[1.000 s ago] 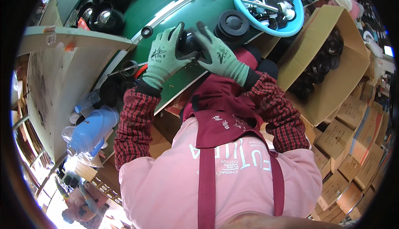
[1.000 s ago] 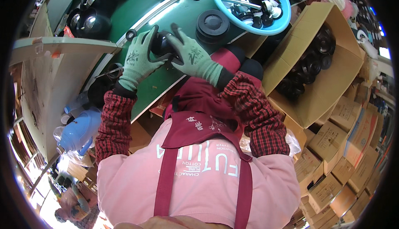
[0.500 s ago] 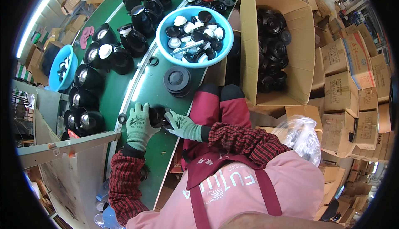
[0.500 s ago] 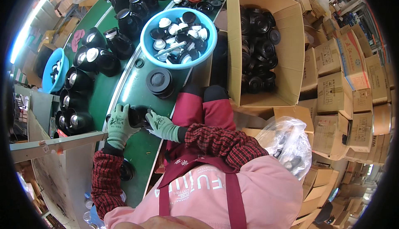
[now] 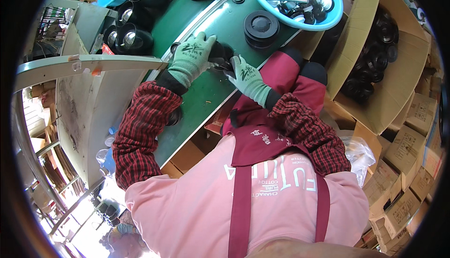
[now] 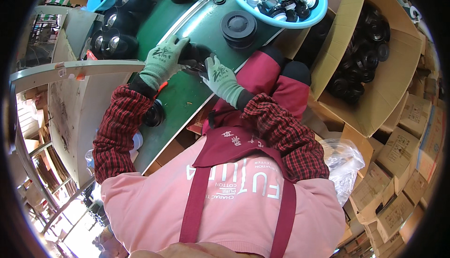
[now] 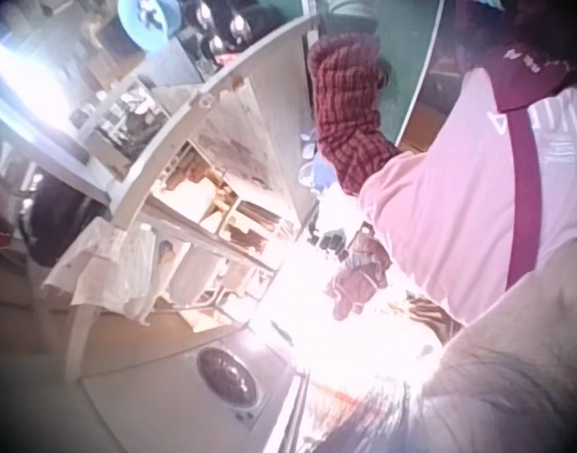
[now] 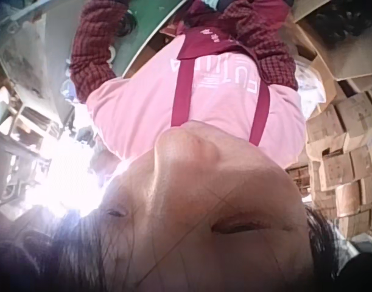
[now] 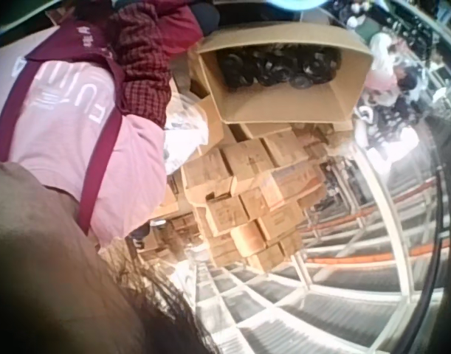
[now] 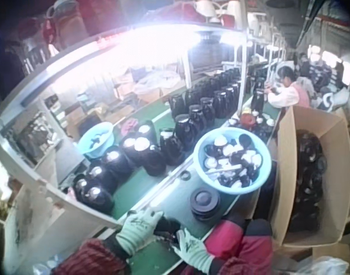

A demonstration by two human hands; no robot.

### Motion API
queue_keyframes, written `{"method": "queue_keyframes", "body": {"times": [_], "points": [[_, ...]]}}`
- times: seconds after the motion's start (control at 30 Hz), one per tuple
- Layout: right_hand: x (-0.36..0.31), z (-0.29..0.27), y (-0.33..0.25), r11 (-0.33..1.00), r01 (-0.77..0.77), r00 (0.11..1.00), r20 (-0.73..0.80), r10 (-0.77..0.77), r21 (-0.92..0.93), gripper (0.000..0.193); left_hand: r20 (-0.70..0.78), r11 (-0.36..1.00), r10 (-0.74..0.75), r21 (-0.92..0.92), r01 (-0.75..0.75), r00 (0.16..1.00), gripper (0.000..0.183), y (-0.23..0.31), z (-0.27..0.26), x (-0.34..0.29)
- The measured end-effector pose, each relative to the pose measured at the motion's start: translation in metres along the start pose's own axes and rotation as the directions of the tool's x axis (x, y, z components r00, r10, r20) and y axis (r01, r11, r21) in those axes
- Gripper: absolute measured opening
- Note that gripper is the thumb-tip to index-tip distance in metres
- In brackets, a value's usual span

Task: The person assembles black kettles by inserting a metal component into the base and securing a lid. They handle each kettle one at a time, placing the finished units into a cardboard box.

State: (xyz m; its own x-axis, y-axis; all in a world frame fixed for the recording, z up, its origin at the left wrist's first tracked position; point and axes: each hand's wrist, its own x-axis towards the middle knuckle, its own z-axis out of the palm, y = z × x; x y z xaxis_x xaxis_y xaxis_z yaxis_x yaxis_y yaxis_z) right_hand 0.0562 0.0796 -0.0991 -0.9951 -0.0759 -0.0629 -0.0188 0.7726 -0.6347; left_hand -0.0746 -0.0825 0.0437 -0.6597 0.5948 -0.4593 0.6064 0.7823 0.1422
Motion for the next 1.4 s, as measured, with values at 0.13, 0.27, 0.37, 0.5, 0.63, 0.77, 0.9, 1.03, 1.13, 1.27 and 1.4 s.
{"method": "queue_keyframes", "body": {"times": [0.13, 0.27, 0.37, 0.5, 0.63, 0.77, 0.9, 1.03, 1.13, 1.27, 1.4], "points": [[0.003, 0.007, 0.011, 0.997, -0.012, 0.998, 0.056, 0.016, -0.074, 0.066, -0.275, 0.973, 0.086, 0.229, -0.022, 0.958, 0.125, 0.000, -0.008, -0.013], [0.005, 0.007, 0.010, 0.999, 0.031, 0.999, -0.013, -0.031, -0.008, 0.059, -0.126, 0.991, -0.132, -0.030, 0.129, 0.983, 0.100, 0.016, -0.023, -0.007], [0.002, 0.001, 0.004, 0.999, 0.027, 0.998, -0.057, -0.028, -0.022, 0.054, -0.154, 0.751, 0.378, -0.525, -0.399, 0.913, 0.071, 0.003, -0.014, -0.006], [0.005, 0.001, 0.000, 1.000, -0.010, 0.999, -0.051, 0.009, -0.024, 0.049, -0.335, 0.889, 0.055, -0.412, -0.199, 0.941, 0.066, 0.010, -0.021, 0.005], [0.010, 0.001, -0.002, 0.999, -0.013, 0.999, -0.041, 0.011, -0.044, 0.052, 0.006, 0.980, -0.096, 0.173, 0.094, 0.995, 0.084, 0.023, -0.004, 0.016], [0.019, -0.008, 0.013, 0.996, 0.076, 0.996, 0.048, -0.074, -0.045, 0.055, 0.131, 0.810, 0.452, 0.354, -0.468, 0.882, 0.082, 0.001, -0.006, 0.024], [0.026, 0.000, 0.025, 0.994, 0.098, 0.995, 0.002, -0.098, -0.044, 0.064, -0.007, 0.701, 0.642, 0.411, -0.583, 0.767, 0.094, -0.026, 0.006, 0.025], [0.026, -0.015, 0.007, 0.999, -0.033, 0.989, 0.141, 0.037, -0.031, 0.067, 0.105, 0.956, 0.040, 0.284, -0.069, 0.994, 0.108, 0.009, -0.011, 0.018], [0.020, -0.003, 0.012, 0.993, 0.056, 0.995, 0.090, -0.047, -0.102, 0.070, 0.032, 0.922, 0.242, 0.303, -0.240, 0.970, 0.104, -0.003, 0.009, 0.018], [0.054, -0.016, 0.055, 0.916, 0.401, 0.905, 0.162, -0.394, -0.012, 0.068, 0.196, 0.736, 0.554, 0.338, -0.586, 0.809, 0.100, -0.015, 0.007, 0.029], [0.069, -0.027, 0.044, 0.918, 0.329, 0.911, 0.180, -0.370, 0.222, 0.072, 0.262, 0.750, 0.495, 0.353, -0.560, 0.828, 0.093, -0.021, -0.020, 0.032]]}}
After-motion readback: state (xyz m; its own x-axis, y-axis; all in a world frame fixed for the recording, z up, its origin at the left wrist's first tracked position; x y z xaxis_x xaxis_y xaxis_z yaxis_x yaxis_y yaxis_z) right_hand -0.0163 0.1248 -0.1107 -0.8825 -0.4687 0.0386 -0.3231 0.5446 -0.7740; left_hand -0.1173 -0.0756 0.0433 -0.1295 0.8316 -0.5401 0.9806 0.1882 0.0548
